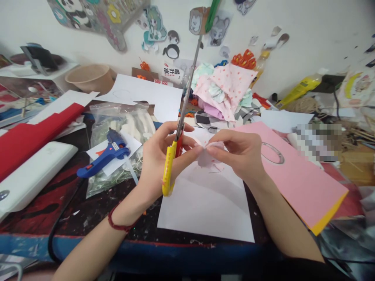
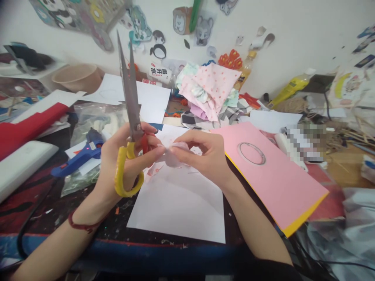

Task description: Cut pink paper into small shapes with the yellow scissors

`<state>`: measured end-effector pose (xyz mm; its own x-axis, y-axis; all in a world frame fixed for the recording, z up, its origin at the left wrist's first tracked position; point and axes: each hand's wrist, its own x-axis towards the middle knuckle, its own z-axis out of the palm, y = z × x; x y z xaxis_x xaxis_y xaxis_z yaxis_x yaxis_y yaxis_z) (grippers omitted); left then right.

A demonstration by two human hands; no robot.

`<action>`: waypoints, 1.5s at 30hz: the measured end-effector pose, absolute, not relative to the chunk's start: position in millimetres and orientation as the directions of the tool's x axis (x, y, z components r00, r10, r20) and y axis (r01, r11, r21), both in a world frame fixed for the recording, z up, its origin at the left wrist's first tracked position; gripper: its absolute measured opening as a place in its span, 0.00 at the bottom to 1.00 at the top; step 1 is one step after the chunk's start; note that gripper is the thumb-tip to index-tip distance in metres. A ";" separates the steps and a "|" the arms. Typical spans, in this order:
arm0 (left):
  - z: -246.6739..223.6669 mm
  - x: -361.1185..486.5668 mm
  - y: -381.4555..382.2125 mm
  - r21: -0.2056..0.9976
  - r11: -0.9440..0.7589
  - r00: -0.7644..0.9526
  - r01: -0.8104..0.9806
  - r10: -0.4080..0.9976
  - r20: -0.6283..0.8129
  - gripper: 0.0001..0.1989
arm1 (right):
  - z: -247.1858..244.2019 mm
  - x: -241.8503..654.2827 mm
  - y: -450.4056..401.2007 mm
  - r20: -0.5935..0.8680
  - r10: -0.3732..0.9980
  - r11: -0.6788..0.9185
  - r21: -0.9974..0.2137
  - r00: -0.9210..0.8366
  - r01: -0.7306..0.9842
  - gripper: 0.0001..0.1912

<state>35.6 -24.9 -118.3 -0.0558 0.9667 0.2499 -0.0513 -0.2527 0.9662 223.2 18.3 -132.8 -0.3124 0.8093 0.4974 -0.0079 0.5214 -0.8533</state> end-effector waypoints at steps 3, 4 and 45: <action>-121.7 35.4 -25.3 0.956 -0.290 -0.096 -0.030 0.953 0.286 0.16 | -136.4 220.2 19.0 0.479 0.828 0.495 -0.869 -0.291 -0.023 0.03; -122.7 35.3 -25.1 0.949 -0.314 -0.109 -0.021 0.944 0.310 0.16 | -137.4 219.3 19.0 0.482 0.830 0.496 -0.868 -0.280 -0.025 0.03; -126.3 35.0 -26.2 0.895 -0.446 -0.191 0.010 0.878 0.440 0.14 | -144.7 218.2 22.8 0.848 0.510 0.821 -0.430 -0.144 0.377 0.28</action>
<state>35.0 -26.2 -126.3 -0.1915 0.8775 0.4397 0.0097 -0.4462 0.8949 218.2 22.8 -144.7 -0.1441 0.5101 0.8480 0.3765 0.8207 -0.4297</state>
